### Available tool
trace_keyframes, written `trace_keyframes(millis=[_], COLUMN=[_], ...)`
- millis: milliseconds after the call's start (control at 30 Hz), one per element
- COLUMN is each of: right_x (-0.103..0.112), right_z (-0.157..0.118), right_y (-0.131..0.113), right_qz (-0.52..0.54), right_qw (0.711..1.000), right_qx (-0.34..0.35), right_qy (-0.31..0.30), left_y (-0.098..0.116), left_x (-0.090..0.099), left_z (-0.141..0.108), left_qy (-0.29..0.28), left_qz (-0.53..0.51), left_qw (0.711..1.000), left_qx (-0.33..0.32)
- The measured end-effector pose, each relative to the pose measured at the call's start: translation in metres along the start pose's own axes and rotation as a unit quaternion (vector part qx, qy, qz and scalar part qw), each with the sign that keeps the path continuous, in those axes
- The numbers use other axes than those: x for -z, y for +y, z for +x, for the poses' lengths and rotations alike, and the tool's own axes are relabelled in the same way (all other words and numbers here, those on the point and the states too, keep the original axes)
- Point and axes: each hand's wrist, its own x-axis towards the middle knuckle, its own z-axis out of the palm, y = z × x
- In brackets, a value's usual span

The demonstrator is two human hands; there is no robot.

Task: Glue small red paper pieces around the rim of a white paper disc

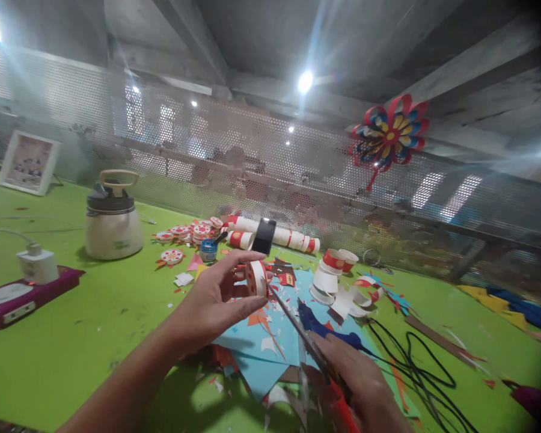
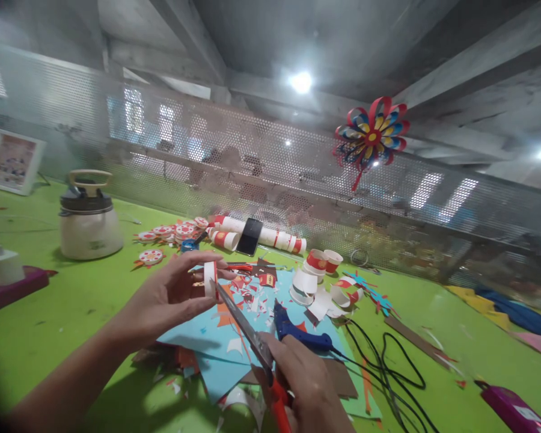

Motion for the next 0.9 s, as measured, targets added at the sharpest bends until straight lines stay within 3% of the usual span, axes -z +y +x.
trace_keyframes(millis=[300, 900], right_x=[0.002, -0.005], right_z=[0.002, -0.006], right_y=[-0.006, 0.001], right_qz=[-0.009, -0.059], right_qw=[1.000, 0.998], right_qx=[0.025, -0.016], right_qy=[0.005, 0.029], left_y=[-0.002, -0.002], left_x=[0.000, -0.002], left_z=[0.002, 0.002], left_qy=[0.003, 0.030], left_qz=[0.011, 0.077], left_qw=[1.000, 0.997], left_qx=[-0.001, -0.009])
